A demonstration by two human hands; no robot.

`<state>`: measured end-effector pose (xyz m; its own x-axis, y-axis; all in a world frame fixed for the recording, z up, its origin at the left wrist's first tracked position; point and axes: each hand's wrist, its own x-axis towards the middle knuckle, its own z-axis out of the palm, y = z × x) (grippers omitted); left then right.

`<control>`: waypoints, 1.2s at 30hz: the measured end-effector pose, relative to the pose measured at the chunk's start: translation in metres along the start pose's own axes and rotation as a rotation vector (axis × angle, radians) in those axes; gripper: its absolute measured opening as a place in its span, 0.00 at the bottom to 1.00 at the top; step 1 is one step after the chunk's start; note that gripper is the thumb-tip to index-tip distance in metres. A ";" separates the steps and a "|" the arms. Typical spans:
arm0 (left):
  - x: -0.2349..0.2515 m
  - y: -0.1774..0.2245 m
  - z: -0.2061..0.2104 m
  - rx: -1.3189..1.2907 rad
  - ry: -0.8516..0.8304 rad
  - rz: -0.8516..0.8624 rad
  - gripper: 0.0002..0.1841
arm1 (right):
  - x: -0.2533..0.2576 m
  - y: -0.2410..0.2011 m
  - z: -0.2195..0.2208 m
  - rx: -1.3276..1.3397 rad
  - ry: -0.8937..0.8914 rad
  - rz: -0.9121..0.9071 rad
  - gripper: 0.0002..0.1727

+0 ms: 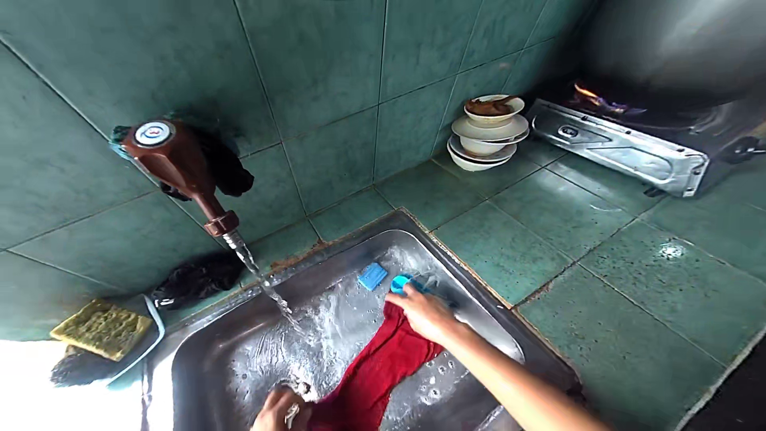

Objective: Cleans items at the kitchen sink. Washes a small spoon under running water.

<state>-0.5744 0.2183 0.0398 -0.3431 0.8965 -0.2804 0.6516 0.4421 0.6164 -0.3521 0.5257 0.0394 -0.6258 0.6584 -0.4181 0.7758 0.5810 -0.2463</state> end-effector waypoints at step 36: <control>0.000 0.030 0.073 -1.328 0.375 -0.575 0.07 | -0.050 -0.080 0.048 0.364 -0.276 -0.190 0.27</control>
<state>-0.5052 0.2335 0.0042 -0.6157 0.4634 -0.6373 -0.6333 0.1903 0.7502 -0.3795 0.4230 0.0376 -0.7524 0.3770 -0.5401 0.6586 0.4411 -0.6096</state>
